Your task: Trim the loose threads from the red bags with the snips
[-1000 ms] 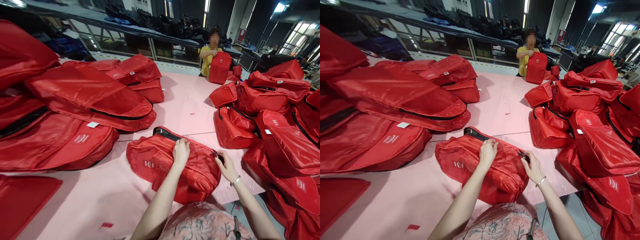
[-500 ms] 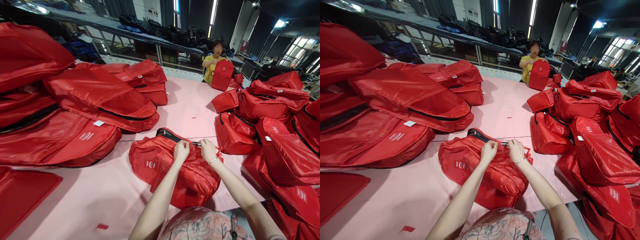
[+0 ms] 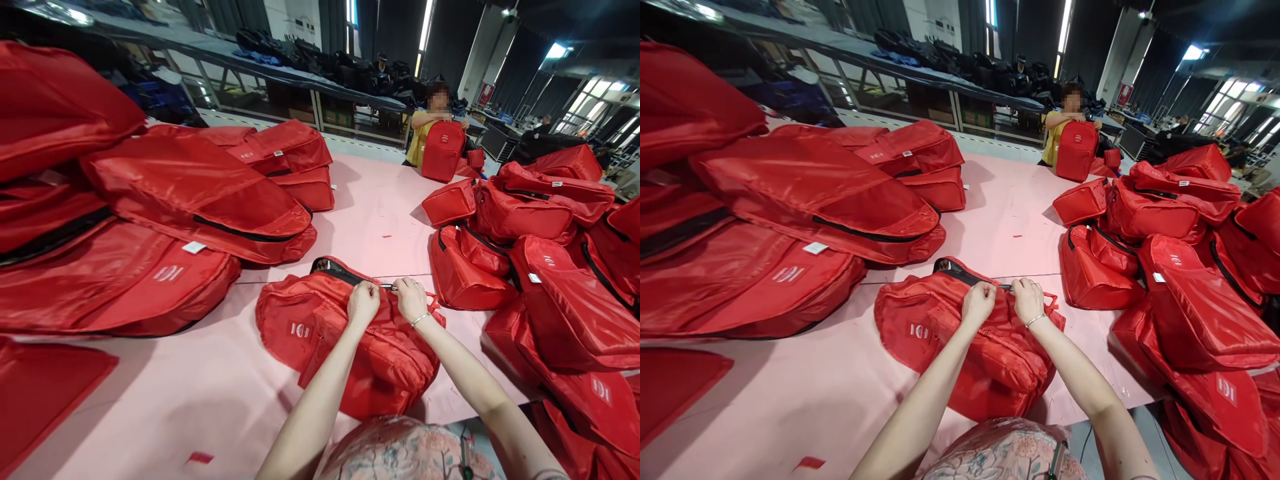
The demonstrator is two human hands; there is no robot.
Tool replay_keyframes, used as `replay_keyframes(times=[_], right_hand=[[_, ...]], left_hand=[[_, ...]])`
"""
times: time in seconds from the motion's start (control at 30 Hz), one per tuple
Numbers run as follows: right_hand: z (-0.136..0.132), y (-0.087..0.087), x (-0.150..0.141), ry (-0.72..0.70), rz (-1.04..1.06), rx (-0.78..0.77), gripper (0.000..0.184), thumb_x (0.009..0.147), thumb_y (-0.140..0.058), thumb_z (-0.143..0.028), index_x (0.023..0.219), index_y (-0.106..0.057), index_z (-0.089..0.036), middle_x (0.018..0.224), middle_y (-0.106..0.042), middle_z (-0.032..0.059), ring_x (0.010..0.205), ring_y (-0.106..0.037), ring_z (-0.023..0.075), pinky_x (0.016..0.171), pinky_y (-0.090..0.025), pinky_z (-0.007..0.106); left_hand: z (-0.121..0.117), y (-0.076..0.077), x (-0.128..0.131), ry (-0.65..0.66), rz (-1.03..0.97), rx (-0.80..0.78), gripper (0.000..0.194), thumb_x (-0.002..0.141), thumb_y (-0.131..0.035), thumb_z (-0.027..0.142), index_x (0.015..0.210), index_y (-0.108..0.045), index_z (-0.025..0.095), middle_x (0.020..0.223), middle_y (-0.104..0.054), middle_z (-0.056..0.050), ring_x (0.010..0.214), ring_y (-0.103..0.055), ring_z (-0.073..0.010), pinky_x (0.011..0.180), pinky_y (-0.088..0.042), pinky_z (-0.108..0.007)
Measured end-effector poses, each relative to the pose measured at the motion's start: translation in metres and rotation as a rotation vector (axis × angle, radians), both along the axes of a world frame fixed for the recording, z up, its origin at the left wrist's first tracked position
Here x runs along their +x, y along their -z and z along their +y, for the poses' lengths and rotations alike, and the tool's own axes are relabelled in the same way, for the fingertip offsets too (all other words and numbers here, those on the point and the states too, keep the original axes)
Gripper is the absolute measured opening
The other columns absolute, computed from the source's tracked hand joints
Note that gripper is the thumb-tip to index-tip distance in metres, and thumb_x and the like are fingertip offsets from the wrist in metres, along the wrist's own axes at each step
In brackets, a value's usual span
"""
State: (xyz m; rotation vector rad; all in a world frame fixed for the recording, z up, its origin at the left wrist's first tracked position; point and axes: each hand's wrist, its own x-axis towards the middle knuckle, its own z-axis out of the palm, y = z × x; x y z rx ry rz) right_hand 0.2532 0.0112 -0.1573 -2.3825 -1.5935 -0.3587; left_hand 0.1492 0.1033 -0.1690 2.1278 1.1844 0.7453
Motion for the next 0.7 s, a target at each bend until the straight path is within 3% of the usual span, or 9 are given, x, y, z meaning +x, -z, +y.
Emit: replay_keyframes(times=[0.13, 0.23, 0.37, 0.43, 0.5, 0.6, 0.7], right_hand=[[0.001, 0.005, 0.004, -0.016, 0.124, 0.084, 0.013, 0.089, -0.043, -0.020, 0.092, -0.056, -0.020, 0.091, -0.060, 0.0062, 0.086, -0.054, 0.0182, 0.075, -0.036, 0.028], [-0.003, 0.009, 0.011, -0.086, 0.282, 0.266, 0.015, 0.087, -0.043, -0.018, 0.094, -0.056, -0.017, 0.091, -0.061, 0.0073, 0.086, -0.055, 0.0177, 0.076, -0.041, 0.028], [-0.033, 0.019, 0.035, -0.117, 0.477, 0.457, 0.025, 0.083, -0.048, -0.031, 0.100, -0.057, -0.015, 0.095, -0.062, 0.0108, 0.085, -0.058, 0.0189, 0.078, -0.046, 0.032], [-0.063, 0.026, 0.051, -0.048, 0.531, 0.504, 0.038, 0.077, -0.056, -0.039, 0.106, -0.056, -0.015, 0.103, -0.061, 0.0132, 0.092, -0.059, 0.0213, 0.084, -0.047, 0.036], [-0.099, 0.033, 0.062, 0.025, 0.609, 0.539, 0.042, 0.073, -0.060, -0.043, 0.106, -0.058, -0.016, 0.104, -0.063, 0.0132, 0.091, -0.060, 0.0231, 0.083, -0.048, 0.039], [-0.150, 0.043, 0.051, -0.041, 0.631, 0.440, 0.026, 0.076, -0.059, -0.039, 0.093, -0.065, -0.020, 0.096, -0.065, 0.0110, 0.089, -0.061, 0.0237, 0.076, -0.052, 0.037], [-0.179, 0.059, 0.011, -0.215, 0.605, 0.328, 0.030, 0.075, -0.062, -0.033, 0.103, -0.065, -0.026, 0.106, -0.062, 0.0101, 0.094, -0.061, 0.0236, 0.071, -0.055, 0.033]], left_hand=[[-0.001, -0.002, -0.001, 0.001, -0.030, -0.007, 0.014, 0.080, -0.045, 0.022, 0.075, -0.057, 0.018, 0.078, -0.063, -0.007, 0.083, -0.058, -0.0206, 0.072, -0.043, -0.029], [-0.008, -0.006, -0.008, -0.009, -0.180, 0.048, 0.014, 0.081, -0.043, 0.022, 0.074, -0.053, 0.018, 0.076, -0.061, -0.006, 0.081, -0.057, -0.0188, 0.074, -0.043, -0.029], [-0.027, -0.009, -0.045, 0.082, -0.423, 0.188, 0.016, 0.085, -0.039, 0.028, 0.077, -0.050, 0.019, 0.079, -0.056, -0.004, 0.077, -0.054, -0.0143, 0.074, -0.044, -0.026], [-0.033, 0.001, -0.075, 0.103, -0.457, 0.209, 0.016, 0.085, -0.040, 0.029, 0.077, -0.049, 0.019, 0.079, -0.055, -0.003, 0.075, -0.053, -0.0135, 0.073, -0.044, -0.026], [-0.033, 0.025, -0.106, 0.069, -0.446, 0.163, 0.019, 0.085, -0.039, 0.031, 0.074, -0.049, 0.019, 0.075, -0.054, -0.002, 0.073, -0.053, -0.0136, 0.073, -0.044, -0.027], [-0.024, 0.084, -0.150, -0.051, -0.376, -0.033, 0.021, 0.084, -0.037, 0.029, 0.071, -0.050, 0.019, 0.073, -0.055, -0.002, 0.073, -0.055, -0.0150, 0.074, -0.045, -0.030], [-0.019, 0.147, -0.176, -0.395, -0.304, -0.303, 0.011, 0.072, -0.049, 0.020, 0.082, -0.052, 0.017, 0.084, -0.059, -0.005, 0.084, -0.058, -0.0176, 0.080, -0.046, -0.034]])
